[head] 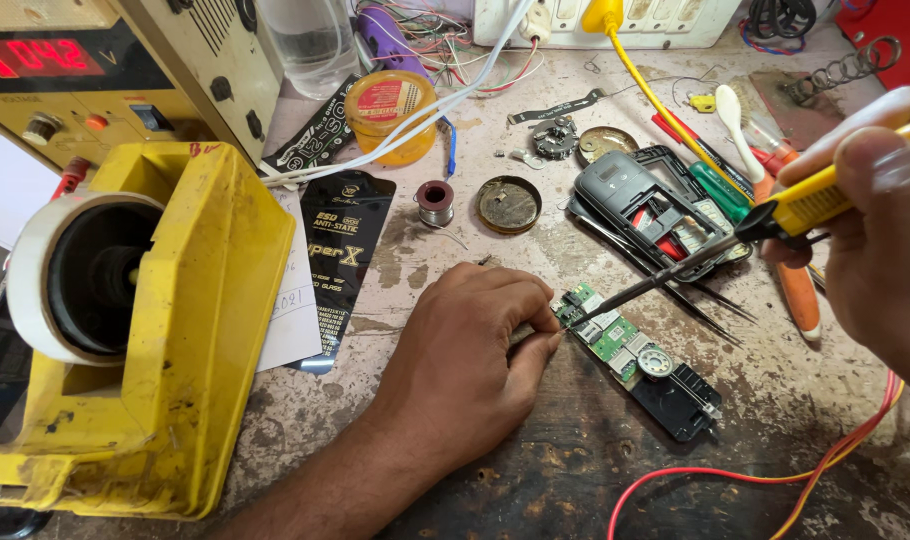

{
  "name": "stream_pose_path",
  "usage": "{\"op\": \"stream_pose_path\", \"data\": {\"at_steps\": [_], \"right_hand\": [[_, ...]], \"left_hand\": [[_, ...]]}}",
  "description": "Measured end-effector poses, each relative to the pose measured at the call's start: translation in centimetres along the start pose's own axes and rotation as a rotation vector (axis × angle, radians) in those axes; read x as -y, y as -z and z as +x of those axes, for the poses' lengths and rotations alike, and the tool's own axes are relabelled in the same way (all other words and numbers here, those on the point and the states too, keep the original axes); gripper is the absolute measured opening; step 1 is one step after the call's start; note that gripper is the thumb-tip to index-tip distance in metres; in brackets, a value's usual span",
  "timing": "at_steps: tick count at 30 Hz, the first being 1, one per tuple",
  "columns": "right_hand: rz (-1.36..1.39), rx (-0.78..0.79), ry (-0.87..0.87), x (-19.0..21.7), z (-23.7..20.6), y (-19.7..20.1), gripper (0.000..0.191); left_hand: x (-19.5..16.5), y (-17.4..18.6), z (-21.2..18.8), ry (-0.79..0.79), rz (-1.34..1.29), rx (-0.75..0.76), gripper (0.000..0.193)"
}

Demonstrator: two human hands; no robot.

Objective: The person cleans a disassembled mobile phone main board with a brush, probes the board with multimeter test leads, solders a component on the board with a soldering iron, and fits the board back into the phone housing with its display.

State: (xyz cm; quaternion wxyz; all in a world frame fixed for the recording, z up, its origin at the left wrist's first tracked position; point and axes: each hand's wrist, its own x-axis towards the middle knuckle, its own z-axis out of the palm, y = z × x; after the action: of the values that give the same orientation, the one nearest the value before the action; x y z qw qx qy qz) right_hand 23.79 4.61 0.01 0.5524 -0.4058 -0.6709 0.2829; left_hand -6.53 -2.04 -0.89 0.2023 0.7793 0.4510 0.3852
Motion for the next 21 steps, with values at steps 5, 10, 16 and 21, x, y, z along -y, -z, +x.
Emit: {"op": "stream_pose_path", "data": {"at_steps": [5,10,16,21], "right_hand": [[0.005,-0.007,-0.007,0.54,-0.06,-0.63,0.038],[0.024,-0.012,-0.004,0.69,0.16,-0.79,0.037],[0.039,-0.020,-0.011,0.62,0.04,-0.84,0.036],[0.038,-0.021,-0.040,0.87,0.27,-0.93,0.034]], "left_hand": [[0.06,0.00,0.01,-0.015,-0.004,-0.004,0.006],[0.09,0.01,-0.01,-0.011,0.008,0.001,0.007],[0.09,-0.01,0.02,-0.012,0.011,-0.001,0.007],[0.05,0.02,0.03,-0.019,0.006,-0.005,0.007]]}}
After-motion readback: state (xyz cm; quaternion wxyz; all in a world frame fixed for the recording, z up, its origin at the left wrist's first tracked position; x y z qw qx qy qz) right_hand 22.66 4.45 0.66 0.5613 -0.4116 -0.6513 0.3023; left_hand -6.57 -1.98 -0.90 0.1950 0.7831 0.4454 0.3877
